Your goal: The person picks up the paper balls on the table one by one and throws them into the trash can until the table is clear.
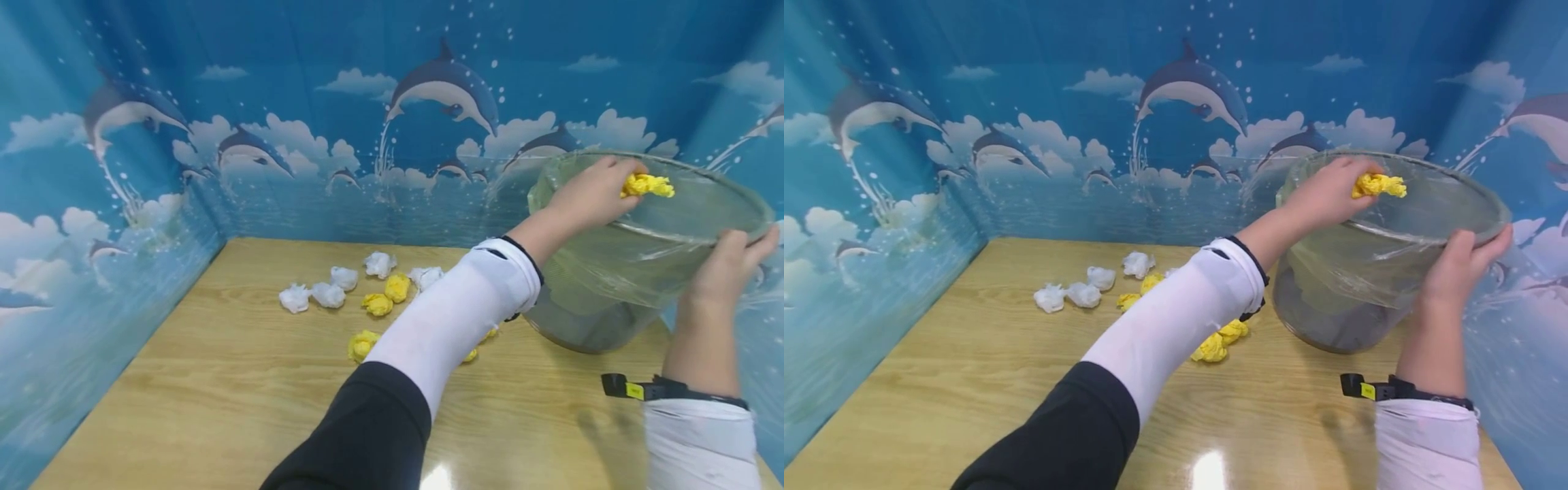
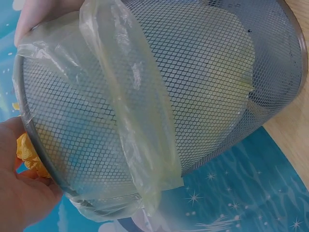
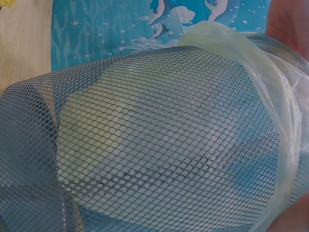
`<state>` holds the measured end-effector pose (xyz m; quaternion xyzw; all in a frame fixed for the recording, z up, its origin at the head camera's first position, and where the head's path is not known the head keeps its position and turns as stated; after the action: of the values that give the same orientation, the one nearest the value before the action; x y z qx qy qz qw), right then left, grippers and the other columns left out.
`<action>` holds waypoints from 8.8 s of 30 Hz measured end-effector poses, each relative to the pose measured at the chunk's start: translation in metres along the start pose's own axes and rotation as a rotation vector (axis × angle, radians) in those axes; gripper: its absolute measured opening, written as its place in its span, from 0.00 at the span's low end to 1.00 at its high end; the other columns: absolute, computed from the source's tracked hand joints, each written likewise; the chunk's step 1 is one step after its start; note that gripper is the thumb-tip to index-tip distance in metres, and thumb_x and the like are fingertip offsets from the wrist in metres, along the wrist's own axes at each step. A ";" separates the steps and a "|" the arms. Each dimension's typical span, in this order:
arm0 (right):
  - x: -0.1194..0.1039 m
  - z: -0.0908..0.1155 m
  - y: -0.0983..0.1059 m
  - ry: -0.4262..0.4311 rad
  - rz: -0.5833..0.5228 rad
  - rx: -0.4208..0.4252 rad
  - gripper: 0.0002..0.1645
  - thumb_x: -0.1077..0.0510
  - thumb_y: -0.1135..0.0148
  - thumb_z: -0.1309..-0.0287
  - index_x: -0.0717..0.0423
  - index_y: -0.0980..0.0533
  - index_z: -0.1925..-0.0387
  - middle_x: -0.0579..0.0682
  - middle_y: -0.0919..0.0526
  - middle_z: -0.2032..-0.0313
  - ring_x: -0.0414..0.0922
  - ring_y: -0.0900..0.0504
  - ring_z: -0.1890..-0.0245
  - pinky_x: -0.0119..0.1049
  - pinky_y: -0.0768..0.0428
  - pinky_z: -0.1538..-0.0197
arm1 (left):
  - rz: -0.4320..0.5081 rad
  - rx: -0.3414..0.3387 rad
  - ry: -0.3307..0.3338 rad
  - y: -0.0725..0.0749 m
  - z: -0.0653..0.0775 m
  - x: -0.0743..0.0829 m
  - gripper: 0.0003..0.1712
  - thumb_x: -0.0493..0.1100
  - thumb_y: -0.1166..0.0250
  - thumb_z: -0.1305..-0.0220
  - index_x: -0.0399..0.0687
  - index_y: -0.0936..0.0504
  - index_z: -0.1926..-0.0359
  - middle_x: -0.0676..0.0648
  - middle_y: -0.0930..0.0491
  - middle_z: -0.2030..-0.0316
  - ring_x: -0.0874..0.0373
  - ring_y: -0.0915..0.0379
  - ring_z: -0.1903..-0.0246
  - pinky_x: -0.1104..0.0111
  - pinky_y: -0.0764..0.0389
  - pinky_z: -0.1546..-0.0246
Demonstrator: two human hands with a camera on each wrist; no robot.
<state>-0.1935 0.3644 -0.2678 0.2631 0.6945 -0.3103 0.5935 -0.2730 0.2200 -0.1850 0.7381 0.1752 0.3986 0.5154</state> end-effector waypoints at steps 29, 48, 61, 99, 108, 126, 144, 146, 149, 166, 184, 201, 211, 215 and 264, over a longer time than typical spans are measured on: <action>-0.003 0.004 0.001 0.014 -0.005 0.009 0.38 0.49 0.70 0.29 0.31 0.71 0.25 0.29 0.70 0.27 0.27 0.71 0.29 0.23 0.66 0.29 | -0.233 -0.024 0.021 0.003 0.005 -0.009 0.37 0.70 0.62 0.31 0.81 0.68 0.27 0.68 0.67 0.26 0.67 0.73 0.25 0.66 0.61 0.25; -0.004 0.006 0.001 0.028 0.022 0.038 0.39 0.51 0.69 0.30 0.31 0.71 0.25 0.29 0.72 0.26 0.27 0.75 0.29 0.27 0.73 0.29 | -0.230 -0.002 0.051 0.020 0.018 -0.030 0.38 0.71 0.62 0.32 0.82 0.68 0.27 0.67 0.69 0.25 0.63 0.74 0.25 0.64 0.61 0.25; -0.003 0.005 0.000 0.056 0.016 0.035 0.39 0.51 0.68 0.30 0.31 0.70 0.25 0.30 0.71 0.26 0.28 0.75 0.29 0.27 0.72 0.30 | -0.210 0.043 0.078 0.026 0.028 -0.056 0.38 0.71 0.61 0.32 0.80 0.66 0.26 0.64 0.68 0.24 0.63 0.73 0.24 0.61 0.61 0.24; 0.003 0.005 0.001 -0.032 0.039 0.037 0.37 0.49 0.71 0.29 0.29 0.70 0.25 0.28 0.71 0.27 0.26 0.72 0.29 0.25 0.67 0.29 | -0.059 0.230 0.194 0.020 0.129 -0.198 0.37 0.61 0.50 0.28 0.65 0.52 0.24 0.50 0.57 0.23 0.50 0.64 0.24 0.50 0.56 0.26; 0.001 0.003 0.000 -0.019 0.052 0.037 0.37 0.48 0.71 0.30 0.28 0.69 0.25 0.28 0.71 0.27 0.26 0.73 0.29 0.25 0.69 0.30 | -0.027 0.204 0.316 0.004 0.150 -0.245 0.38 0.59 0.48 0.28 0.62 0.51 0.24 0.48 0.58 0.23 0.46 0.62 0.24 0.49 0.56 0.26; 0.000 0.003 0.001 -0.015 0.061 0.041 0.37 0.48 0.72 0.30 0.28 0.70 0.26 0.29 0.72 0.26 0.27 0.74 0.29 0.27 0.69 0.29 | -0.115 -0.085 0.398 -0.027 0.183 -0.295 0.44 0.64 0.48 0.31 0.55 0.52 0.23 0.40 0.55 0.24 0.41 0.55 0.26 0.45 0.47 0.29; -0.001 0.002 0.001 -0.011 0.040 0.032 0.38 0.49 0.71 0.30 0.30 0.70 0.25 0.29 0.70 0.26 0.26 0.71 0.29 0.25 0.65 0.30 | -0.116 -0.343 0.498 -0.050 0.200 -0.308 0.48 0.64 0.44 0.33 0.46 0.53 0.24 0.39 0.57 0.24 0.39 0.54 0.27 0.46 0.43 0.30; -0.001 0.002 0.001 -0.017 0.047 0.034 0.38 0.49 0.71 0.30 0.30 0.71 0.25 0.29 0.71 0.27 0.26 0.72 0.29 0.25 0.66 0.30 | -0.105 -0.352 0.503 -0.053 0.200 -0.308 0.48 0.64 0.43 0.33 0.47 0.52 0.24 0.39 0.55 0.24 0.40 0.53 0.27 0.47 0.42 0.31; -0.001 0.002 0.001 -0.009 0.040 0.029 0.38 0.49 0.71 0.30 0.30 0.71 0.25 0.29 0.71 0.26 0.26 0.72 0.29 0.24 0.67 0.30 | -0.102 -0.365 0.504 -0.056 0.200 -0.309 0.48 0.64 0.43 0.34 0.48 0.52 0.23 0.40 0.52 0.25 0.41 0.50 0.28 0.48 0.40 0.31; 0.000 0.001 0.000 -0.006 0.027 0.031 0.39 0.49 0.69 0.31 0.30 0.70 0.25 0.30 0.71 0.26 0.27 0.71 0.29 0.25 0.66 0.30 | -0.171 -0.411 0.416 -0.066 0.199 -0.309 0.36 0.54 0.40 0.32 0.45 0.37 0.29 0.38 0.40 0.29 0.42 0.44 0.30 0.51 0.39 0.31; 0.000 0.001 0.002 -0.001 0.032 0.025 0.38 0.49 0.70 0.31 0.30 0.70 0.25 0.29 0.70 0.27 0.27 0.70 0.29 0.25 0.66 0.30 | -0.096 -0.436 0.354 -0.073 0.197 -0.307 0.33 0.45 0.37 0.34 0.48 0.35 0.30 0.40 0.35 0.32 0.45 0.39 0.32 0.54 0.34 0.33; -0.003 0.006 0.000 -0.010 0.043 0.018 0.37 0.49 0.71 0.30 0.29 0.70 0.26 0.30 0.69 0.26 0.27 0.68 0.29 0.25 0.64 0.29 | -0.112 -0.437 0.349 -0.073 0.201 -0.303 0.29 0.48 0.36 0.35 0.54 0.29 0.33 0.41 0.33 0.34 0.46 0.36 0.35 0.54 0.31 0.36; -0.002 0.005 0.001 -0.009 0.047 0.020 0.37 0.49 0.71 0.30 0.29 0.70 0.25 0.29 0.69 0.26 0.26 0.69 0.29 0.25 0.65 0.29 | -0.103 -0.432 0.343 -0.073 0.201 -0.304 0.28 0.46 0.36 0.34 0.53 0.29 0.34 0.41 0.32 0.35 0.46 0.37 0.35 0.54 0.32 0.36; -0.003 0.006 0.001 -0.013 0.047 0.015 0.37 0.49 0.72 0.30 0.29 0.71 0.26 0.29 0.70 0.27 0.27 0.70 0.29 0.25 0.66 0.29 | -0.104 -0.440 0.342 -0.073 0.201 -0.306 0.28 0.45 0.37 0.34 0.53 0.29 0.33 0.41 0.33 0.34 0.47 0.37 0.34 0.55 0.32 0.36; 0.000 0.002 0.001 -0.010 0.052 0.030 0.37 0.48 0.71 0.29 0.29 0.70 0.25 0.29 0.70 0.27 0.27 0.72 0.29 0.26 0.68 0.29 | -0.056 -0.251 0.412 -0.044 0.183 -0.307 0.31 0.54 0.43 0.30 0.46 0.34 0.31 0.39 0.34 0.33 0.44 0.37 0.34 0.52 0.31 0.36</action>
<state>-0.1910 0.3634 -0.2687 0.2883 0.6798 -0.3063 0.6008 -0.3162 -0.0812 -0.3772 0.5662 0.2461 0.5448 0.5675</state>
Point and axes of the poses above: each hand's wrist, its own z-axis away from the middle knuckle, its own y-axis out of the back of the hand, x = y × z, the point moved 1 cm from there along -z, towards the middle knuckle
